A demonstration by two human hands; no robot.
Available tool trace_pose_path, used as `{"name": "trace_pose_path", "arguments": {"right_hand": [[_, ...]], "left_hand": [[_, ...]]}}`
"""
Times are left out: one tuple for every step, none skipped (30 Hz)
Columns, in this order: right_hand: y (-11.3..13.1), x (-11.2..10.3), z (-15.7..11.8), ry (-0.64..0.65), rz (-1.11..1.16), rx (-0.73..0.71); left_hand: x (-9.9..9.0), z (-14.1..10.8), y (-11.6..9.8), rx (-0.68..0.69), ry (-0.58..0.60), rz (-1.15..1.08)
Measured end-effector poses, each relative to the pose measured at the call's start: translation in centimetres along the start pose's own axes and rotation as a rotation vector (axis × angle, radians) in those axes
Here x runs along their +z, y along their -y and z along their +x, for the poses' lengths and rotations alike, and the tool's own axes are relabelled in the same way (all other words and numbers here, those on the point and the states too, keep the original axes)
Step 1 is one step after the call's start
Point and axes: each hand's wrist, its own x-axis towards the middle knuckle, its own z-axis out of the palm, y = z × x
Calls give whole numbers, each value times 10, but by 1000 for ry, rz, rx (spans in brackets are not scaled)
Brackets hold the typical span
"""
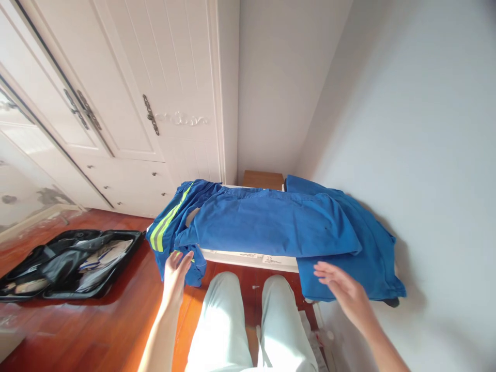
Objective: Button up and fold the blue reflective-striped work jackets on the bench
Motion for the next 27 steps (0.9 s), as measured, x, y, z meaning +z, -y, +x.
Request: {"name": "trace_pose_path", "arguments": {"right_hand": [[0, 23, -2, 101, 185, 136], [0, 46, -1, 151, 350, 250], [0, 67, 3, 162, 500, 335], [1, 86, 8, 169, 640, 405], [2, 102, 15, 161, 770, 450], [4, 114, 23, 138, 884, 476], [6, 122, 31, 109, 982, 493], [9, 127, 40, 76, 1060, 508], [11, 130, 48, 43, 1118, 523], [14, 130, 55, 3, 1154, 539], [16, 129, 61, -47, 1166, 558], [17, 126, 66, -102, 1155, 575], [19, 123, 70, -159, 1123, 585], [20, 119, 72, -213, 1079, 585], [20, 116, 72, -250, 1033, 579], [20, 114, 71, -266, 992, 573], [20, 111, 69, -264, 967, 565], [19, 110, 66, -253, 961, 558], [19, 109, 62, -244, 971, 551], [18, 107, 59, -242, 993, 539], [17, 105, 56, -249, 1024, 517], [17, 101, 53, -265, 1055, 483], [17, 96, 51, -292, 1080, 441], [17, 88, 49, -329, 1096, 395], [17, 78, 48, -375, 1105, 351], [18, 65, 48, -425, 1111, 315], [19, 51, 49, -467, 1115, 290]], "left_hand": [[9, -7, 2, -118, 7, -141], [19, -11, 2, -222, 47, -255], [29, -14, 0, -304, 102, -349], [38, -15, -3, -367, 166, -421], [47, -14, -6, -405, 224, -470], [54, -13, -10, -420, 261, -495], [60, -10, -13, -420, 268, -495], [64, -7, -16, -411, 253, -472], [66, -3, -17, -401, 219, -430], [67, 3, -18, -385, 169, -377], [67, 8, -18, -356, 105, -318], [65, 14, -18, -318, 35, -260], [63, 19, -17, -274, -32, -208], [61, 24, -16, -227, -91, -168], [59, 28, -15, -184, -137, -141], [57, 31, -14, -148, -168, -126], [56, 33, -13, -124, -189, -125], [55, 34, -12, -111, -197, -141], [55, 34, -12, -111, -196, -173], [55, 34, -12, -132, -183, -224], [55, 33, -13, -174, -160, -292], [56, 33, -15, -228, -138, -369], [56, 32, -18, -279, -119, -445], [57, 31, -22, -322, -113, -513], [57, 31, -27, -354, -112, -568], [57, 30, -31, -378, -107, -612], [57, 29, -36, -391, -93, -647]]}}
